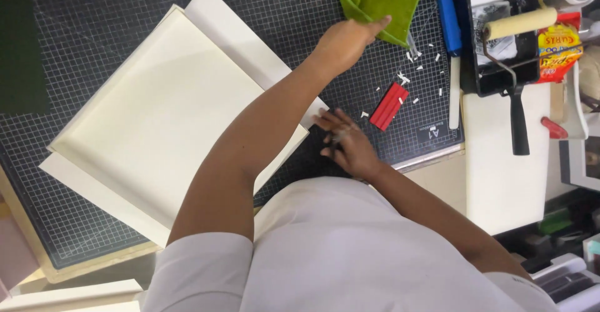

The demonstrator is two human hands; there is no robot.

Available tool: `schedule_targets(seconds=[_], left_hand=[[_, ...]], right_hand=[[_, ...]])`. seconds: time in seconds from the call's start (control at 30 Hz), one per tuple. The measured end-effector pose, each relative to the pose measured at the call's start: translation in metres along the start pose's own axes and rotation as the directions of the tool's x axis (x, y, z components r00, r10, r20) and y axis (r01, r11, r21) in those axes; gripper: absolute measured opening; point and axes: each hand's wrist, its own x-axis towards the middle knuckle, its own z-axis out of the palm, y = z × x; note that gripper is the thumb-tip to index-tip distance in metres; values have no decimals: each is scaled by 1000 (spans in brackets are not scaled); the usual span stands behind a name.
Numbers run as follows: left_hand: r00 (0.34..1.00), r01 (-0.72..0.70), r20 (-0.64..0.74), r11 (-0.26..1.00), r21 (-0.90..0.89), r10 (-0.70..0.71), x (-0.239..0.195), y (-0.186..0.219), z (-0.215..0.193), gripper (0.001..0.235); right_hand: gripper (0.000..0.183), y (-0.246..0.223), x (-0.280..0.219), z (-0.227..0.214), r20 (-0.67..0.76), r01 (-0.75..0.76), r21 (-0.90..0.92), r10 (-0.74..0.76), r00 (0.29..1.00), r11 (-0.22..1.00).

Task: Trimming and finishing the corners of a white cardboard box using scissors and a scraper

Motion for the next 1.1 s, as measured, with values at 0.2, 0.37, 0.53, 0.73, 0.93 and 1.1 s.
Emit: schedule_targets(seconds=[0.2,0.37,0.53,0.73,0.93,1.1], left_hand=[[970,-198,-193,946,-259,150,-21,19,-23,43],[908,-192,-403,967,-168,111,-81,8,-69,61],[513,-9,-837,973,-229,-192,-158,-30,-64,47],[465,473,-519,697,-539,-717,-194,-62,-17,82],[864,234,-325,879,-416,-384,-207,-30,-10,99],[931,323,-38,867,-380,-364,-248,-9,-14,82]], right_hand=[[85,46,9,18,-16,72,-249,-78,997,966],[55,59,-20,-44,-407,-283,-121,212,888,951],[79,22,-46,-30,-255,-278,37,278,926,960],[67,49,-60,-37,-287,-307,-127,261,922,943],[48,50,-48,-59,-555,-224,17,196,809,974],[21,60,-42,-36,-582,-253,41,229,780,967]])
